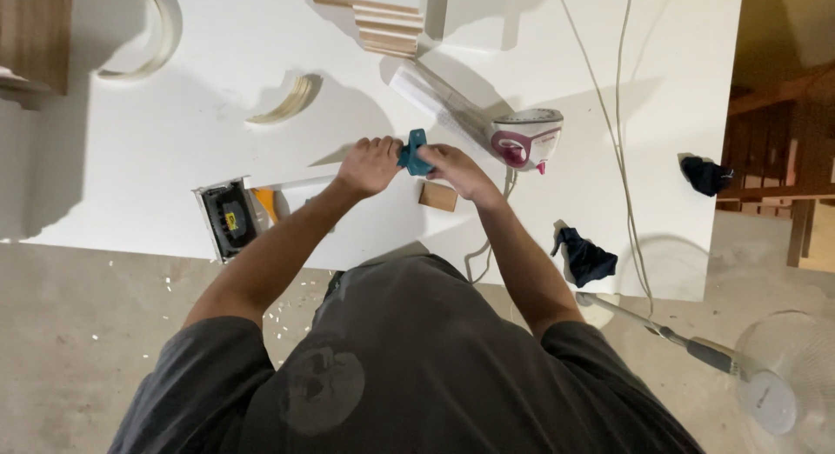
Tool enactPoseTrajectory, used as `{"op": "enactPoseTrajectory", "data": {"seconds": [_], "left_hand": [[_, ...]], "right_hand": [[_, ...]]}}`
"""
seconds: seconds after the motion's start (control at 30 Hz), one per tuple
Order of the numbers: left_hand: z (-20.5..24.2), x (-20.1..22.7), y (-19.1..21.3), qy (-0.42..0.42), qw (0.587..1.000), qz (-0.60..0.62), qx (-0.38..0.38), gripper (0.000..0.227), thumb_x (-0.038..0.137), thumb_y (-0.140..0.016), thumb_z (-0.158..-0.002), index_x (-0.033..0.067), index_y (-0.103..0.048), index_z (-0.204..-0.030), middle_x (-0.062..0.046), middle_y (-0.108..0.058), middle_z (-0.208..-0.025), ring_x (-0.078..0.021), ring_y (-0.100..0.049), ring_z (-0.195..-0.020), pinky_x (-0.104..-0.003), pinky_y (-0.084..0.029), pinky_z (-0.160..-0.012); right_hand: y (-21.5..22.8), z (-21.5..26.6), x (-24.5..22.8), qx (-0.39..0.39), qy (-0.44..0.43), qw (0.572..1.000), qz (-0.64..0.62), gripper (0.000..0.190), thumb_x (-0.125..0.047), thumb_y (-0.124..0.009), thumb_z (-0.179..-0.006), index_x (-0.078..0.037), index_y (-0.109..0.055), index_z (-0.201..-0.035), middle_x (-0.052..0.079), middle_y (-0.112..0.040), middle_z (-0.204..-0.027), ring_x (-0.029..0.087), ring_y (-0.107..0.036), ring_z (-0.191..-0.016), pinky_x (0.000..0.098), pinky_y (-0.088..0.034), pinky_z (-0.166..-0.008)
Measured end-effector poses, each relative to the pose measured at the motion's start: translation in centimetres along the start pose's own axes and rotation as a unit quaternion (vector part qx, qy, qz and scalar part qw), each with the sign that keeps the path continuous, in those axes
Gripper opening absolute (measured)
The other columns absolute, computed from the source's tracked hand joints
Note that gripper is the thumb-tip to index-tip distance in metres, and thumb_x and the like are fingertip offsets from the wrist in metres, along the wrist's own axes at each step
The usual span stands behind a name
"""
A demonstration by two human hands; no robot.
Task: The person applies a strip of edge banding to the edge of a white board. They use a clothes iron to heat and adhere the strip, then use a sanding block and a scraper to smooth the surface and trim the excess material. The person repeats this process on another board.
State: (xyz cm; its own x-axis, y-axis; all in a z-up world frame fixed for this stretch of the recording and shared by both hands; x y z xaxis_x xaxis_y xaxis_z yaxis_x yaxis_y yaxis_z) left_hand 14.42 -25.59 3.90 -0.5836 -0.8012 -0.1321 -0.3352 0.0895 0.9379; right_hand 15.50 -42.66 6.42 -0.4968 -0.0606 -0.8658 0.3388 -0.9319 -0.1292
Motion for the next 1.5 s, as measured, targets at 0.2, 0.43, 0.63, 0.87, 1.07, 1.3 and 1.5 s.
{"op": "enactPoseTrajectory", "data": {"seconds": [0.2, 0.43, 0.63, 0.87, 1.07, 1.3, 1.5], "left_hand": [[0.1, -0.1, 0.1, -0.003, 0.999, 0.01, 0.053, 0.054, 0.046, -0.072, -0.081, 0.0049, -0.061, -0.114, -0.006, -0.056, -0.088, -0.024, -0.062, -0.07, -0.04, -0.046, -0.062], [0.3, -0.3, 3.0, 0.029, 0.996, 0.081, -0.016, 0.068, 0.043, -0.07, -0.09, 0.0021, -0.052, -0.142, -0.013, -0.062, -0.111, -0.0311, -0.067, -0.101, -0.043, -0.047, -0.089], [2.4, -3.6, 7.1, 0.171, 0.973, 0.155, -0.019, 0.107, 0.046, -0.086, -0.076, -0.0027, -0.037, -0.157, -0.028, -0.052, -0.147, -0.0427, -0.051, -0.137, -0.051, -0.033, -0.121], [5.5, -3.4, 11.8, 0.224, 0.954, 0.175, 0.091, 0.067, 0.049, -0.084, -0.083, 0.0093, -0.062, -0.132, -0.007, -0.062, -0.12, -0.0271, -0.065, -0.113, -0.037, -0.051, -0.101], [12.2, 0.3, 18.7, 0.543, 0.553, 0.605, -0.184, 0.073, 0.076, -0.058, -0.09, 0.0063, -0.076, -0.102, -0.018, -0.073, -0.084, -0.0326, -0.077, -0.077, -0.044, -0.062, -0.071], [33.5, 6.0, 21.3, 0.55, 0.569, 0.448, -0.415, 0.056, 0.056, -0.081, -0.077, 0.0043, -0.084, -0.097, -0.02, -0.08, -0.089, -0.0356, -0.077, -0.09, -0.045, -0.057, -0.085], [52.2, 6.9, 29.2, 0.843, 0.339, 0.386, -0.161, 0.055, 0.027, -0.081, -0.082, 0.0027, -0.07, -0.131, -0.019, -0.076, -0.118, -0.0343, -0.07, -0.106, -0.047, -0.05, -0.1]], "right_hand": [[0.5, -1.6, 1.4, -0.031, 0.014, 0.999, 0.015, 0.074, -0.034, -0.09, -0.086, 0.014, -0.057, -0.131, 0.015, -0.064, -0.108, 0.023, -0.065, -0.095, 0.0331, -0.059, -0.085], [-0.1, -2.3, -1.2, 0.003, -0.068, 0.997, 0.031, 0.086, -0.038, -0.095, -0.076, 0.017, -0.056, -0.13, 0.025, -0.062, -0.108, 0.035, -0.071, -0.095, 0.0484, -0.064, -0.075], [4.2, -1.0, -0.5, 0.104, -0.068, 0.972, -0.198, 0.044, -0.008, -0.088, -0.072, 0.014, -0.066, -0.102, 0.021, -0.05, -0.09, 0.038, -0.059, -0.077, 0.0649, -0.061, -0.069], [-1.9, 10.1, -8.7, -0.041, -0.118, 0.918, -0.377, 0.015, -0.007, -0.067, -0.069, -0.002, -0.054, -0.074, 0.006, -0.048, -0.065, 0.021, -0.056, -0.06, 0.0333, -0.051, -0.06], [-10.4, 2.4, 8.3, -0.023, -0.182, 0.975, 0.124, 0.054, -0.04, -0.085, -0.046, -0.002, -0.064, -0.078, 0.013, -0.057, -0.064, 0.027, -0.063, -0.057, 0.0346, -0.055, -0.049], [-31.4, 11.0, 10.9, -0.55, -0.102, 0.768, 0.312, 0.052, -0.049, -0.077, -0.079, 0.0, -0.078, -0.096, 0.022, -0.072, -0.088, 0.033, -0.068, -0.087, 0.0415, -0.054, -0.082], [-35.8, 14.7, 7.3, -0.52, -0.106, 0.702, 0.475, 0.111, -0.073, -0.051, -0.075, -0.01, -0.023, -0.162, 0.009, -0.038, -0.164, 0.026, -0.046, -0.145, 0.0391, -0.039, -0.113]]}}
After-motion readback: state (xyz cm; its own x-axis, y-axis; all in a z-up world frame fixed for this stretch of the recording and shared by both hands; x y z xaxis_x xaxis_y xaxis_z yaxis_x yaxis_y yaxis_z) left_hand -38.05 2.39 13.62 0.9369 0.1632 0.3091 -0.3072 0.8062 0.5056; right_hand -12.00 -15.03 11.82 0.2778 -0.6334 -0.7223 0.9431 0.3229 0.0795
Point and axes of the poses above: each hand's wrist, its own z-axis away from the middle knuckle, its own y-axis out of the back of the hand, x = y × z, the point moved 6 cm from there along -z, towards the middle knuckle
